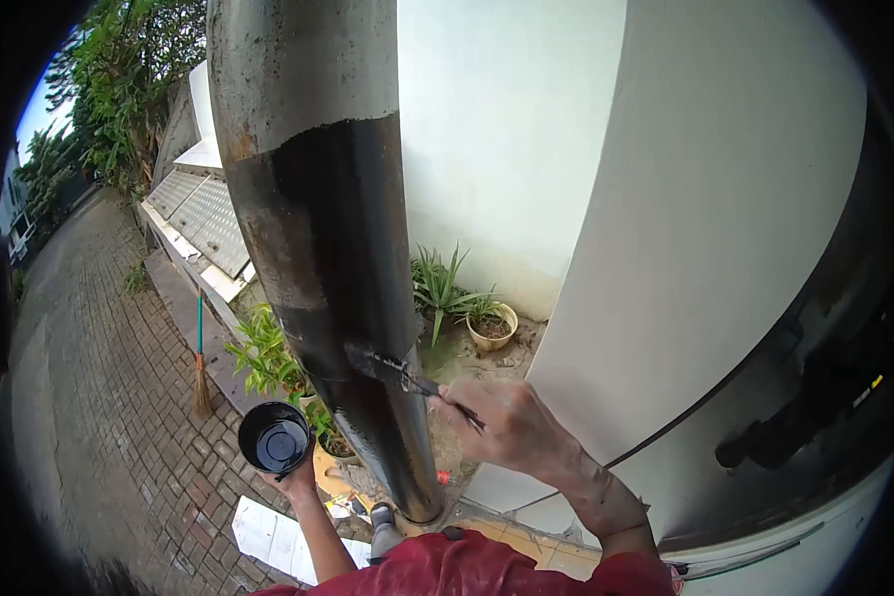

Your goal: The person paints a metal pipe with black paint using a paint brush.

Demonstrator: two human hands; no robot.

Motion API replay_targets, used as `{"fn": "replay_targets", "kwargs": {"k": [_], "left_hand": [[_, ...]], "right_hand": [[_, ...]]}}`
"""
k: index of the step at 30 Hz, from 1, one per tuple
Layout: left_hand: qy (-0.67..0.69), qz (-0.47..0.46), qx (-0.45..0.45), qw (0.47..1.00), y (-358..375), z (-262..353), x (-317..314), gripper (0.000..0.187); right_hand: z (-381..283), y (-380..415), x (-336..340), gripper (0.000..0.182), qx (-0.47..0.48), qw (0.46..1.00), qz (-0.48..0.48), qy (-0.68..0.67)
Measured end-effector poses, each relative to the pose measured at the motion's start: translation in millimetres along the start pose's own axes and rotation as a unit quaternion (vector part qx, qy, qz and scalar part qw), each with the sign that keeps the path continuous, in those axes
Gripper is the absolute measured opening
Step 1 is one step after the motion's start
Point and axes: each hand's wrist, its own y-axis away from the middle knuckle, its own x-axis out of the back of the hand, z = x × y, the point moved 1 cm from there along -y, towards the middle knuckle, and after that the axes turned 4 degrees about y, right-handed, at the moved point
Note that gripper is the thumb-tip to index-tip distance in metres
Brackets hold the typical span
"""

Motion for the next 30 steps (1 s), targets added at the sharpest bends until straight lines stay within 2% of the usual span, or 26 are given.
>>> {"fn": "replay_targets", "kwargs": {"k": [2,6,8,9,11,12,13,14,16,17,19,20,21,22,23,24,25,26,28,30], "left_hand": [[-0.038,-0.064,0.006,0.997,-16.3,8.5,14.7,0.063],[0.005,-0.015,0.023,1.000,-30.8,25.4,16.9,0.058],[-0.002,-0.029,0.027,0.999,-40.1,32.0,24.7,0.058],[-0.015,-0.028,0.014,0.999,-44.1,34.5,26.2,0.060],[-0.031,-0.026,0.001,0.999,-48.2,37.8,32.4,0.063],[-0.164,-0.044,-0.056,0.984,-48.1,38.6,35.6,0.067],[-0.294,-0.061,-0.114,0.947,-48.7,40.9,37.7,0.071],[-0.294,-0.061,-0.119,0.946,-43.9,43.8,31.9,0.071],[-0.101,-0.035,-0.042,0.993,-35.0,43.3,14.3,0.081],[-0.099,-0.038,-0.045,0.993,-37.2,43.3,14.1,0.081],[-0.318,-0.064,-0.111,0.940,-36.1,46.2,19.4,0.084],[-0.318,-0.063,-0.110,0.940,-38.3,48.5,24.9,0.084],[-0.473,-0.062,-0.144,0.867,-43.4,51.0,29.9,0.082],[-0.614,-0.058,-0.173,0.768,-47.2,51.9,36.4,0.079],[-0.613,-0.055,-0.170,0.770,-48.9,49.8,37.7,0.079],[-0.418,-0.064,-0.133,0.896,-53.2,46.7,38.8,0.076],[-0.200,-0.068,-0.090,0.973,-55.7,43.3,40.5,0.072],[-0.197,-0.064,-0.089,0.974,-59.1,44.9,43.2,0.072],[0.002,-0.033,-0.014,0.999,-72.9,47.5,49.6,0.069],[0.023,0.009,-0.020,1.000,-80.9,48.7,43.9,0.064]], "right_hand": [[-2.1,-7.2,12.3,0.015,-0.035,0.999,-0.021,-0.007],[3.7,-74.2,34.0,0.018,0.005,0.990,0.137,0.044],[-2.8,-91.6,37.8,0.019,0.022,0.969,0.240,0.049],[-4.5,-92.7,31.3,0.019,0.020,0.968,0.244,0.049],[-9.7,-85.9,12.8,0.019,-0.006,0.974,0.226,0.026],[-9.7,-73.4,-3.1,0.019,0.004,0.986,0.168,0.023],[-9.5,-57.1,-15.3,0.019,0.010,0.992,0.125,0.020],[-12.4,-44.7,-21.9,0.019,-0.016,0.996,0.070,-0.050],[-12.9,-26.6,-19.1,0.020,-0.032,0.995,-0.089,-0.027],[-10.9,-30.7,-13.7,0.020,-0.029,0.995,-0.088,-0.027],[-10.1,-46.8,2.9,0.019,0.005,1.000,-0.009,0.007],[-10.0,-55.9,12.4,0.019,0.025,0.998,0.043,0.036],[-15.8,-69.7,22.7,0.019,0.067,0.986,0.113,0.104],[-18.4,-79.4,29.9,0.020,0.073,0.966,0.185,0.168],[-12.6,-88.1,29.3,0.019,0.100,0.948,0.239,0.187],[-9.3,-93.7,27.3,0.019,0.128,0.925,0.292,0.205],[-15.6,-92.7,22.2,0.020,0.133,0.946,0.205,0.213],[-14.5,-81.4,8.7,0.021,0.148,0.958,0.136,0.206],[-14.6,-48.0,-12.4,0.016,0.138,0.978,-0.018,0.155],[-24.5,-30.3,-24.5,0.020,0.142,0.963,-0.167,0.158]]}}
